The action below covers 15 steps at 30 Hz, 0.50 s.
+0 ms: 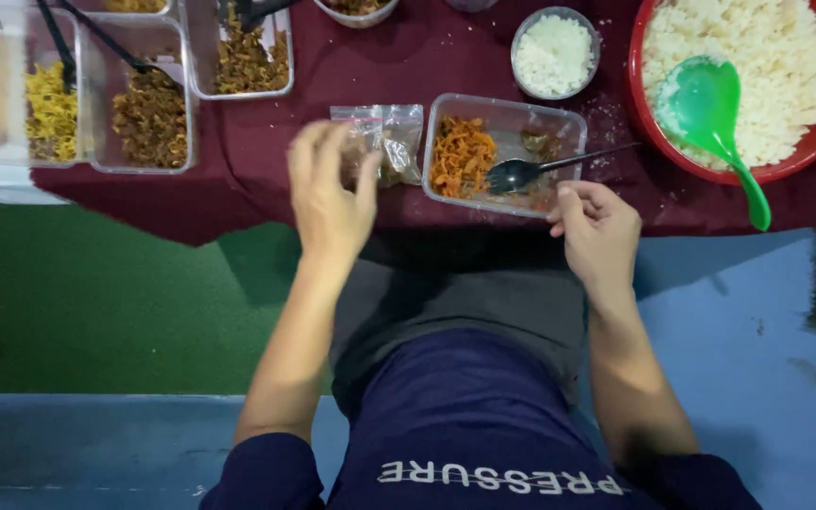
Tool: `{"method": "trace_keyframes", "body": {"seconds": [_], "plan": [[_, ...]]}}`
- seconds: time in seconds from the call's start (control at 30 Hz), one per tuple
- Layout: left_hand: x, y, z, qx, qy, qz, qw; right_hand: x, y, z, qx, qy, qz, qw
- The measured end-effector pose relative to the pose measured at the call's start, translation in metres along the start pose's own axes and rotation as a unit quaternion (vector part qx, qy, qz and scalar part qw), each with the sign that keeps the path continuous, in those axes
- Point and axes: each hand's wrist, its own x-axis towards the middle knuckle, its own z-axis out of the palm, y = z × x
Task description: Portioning rice and toppings into containers and wrapping a rice ball for a meal box.
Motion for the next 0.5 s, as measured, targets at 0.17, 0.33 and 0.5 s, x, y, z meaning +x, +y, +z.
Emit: {"method": "trace_keyframes", "body": {"seconds": [0.17, 0.33, 0.5], "plan": [[-0.004, 0.025, 0.003, -0.11, -0.061, -0.051, 0.991, 0.0, -0.019, 0.002, 0.019, 0.006, -0.028, 0.999], [0.01, 0.043, -0.01, -0.285, -0.162, -0.252, 0.91, 0.001, -0.056, -0.004, -0.016, -0.005, -0.09, 0.996], [0.028, 0.02, -0.034, -0.221, -0.095, -0.168, 0.956, 0.011, -0.09, 0.001, -0.011, -0.025, -0.122, 0.992]]}}
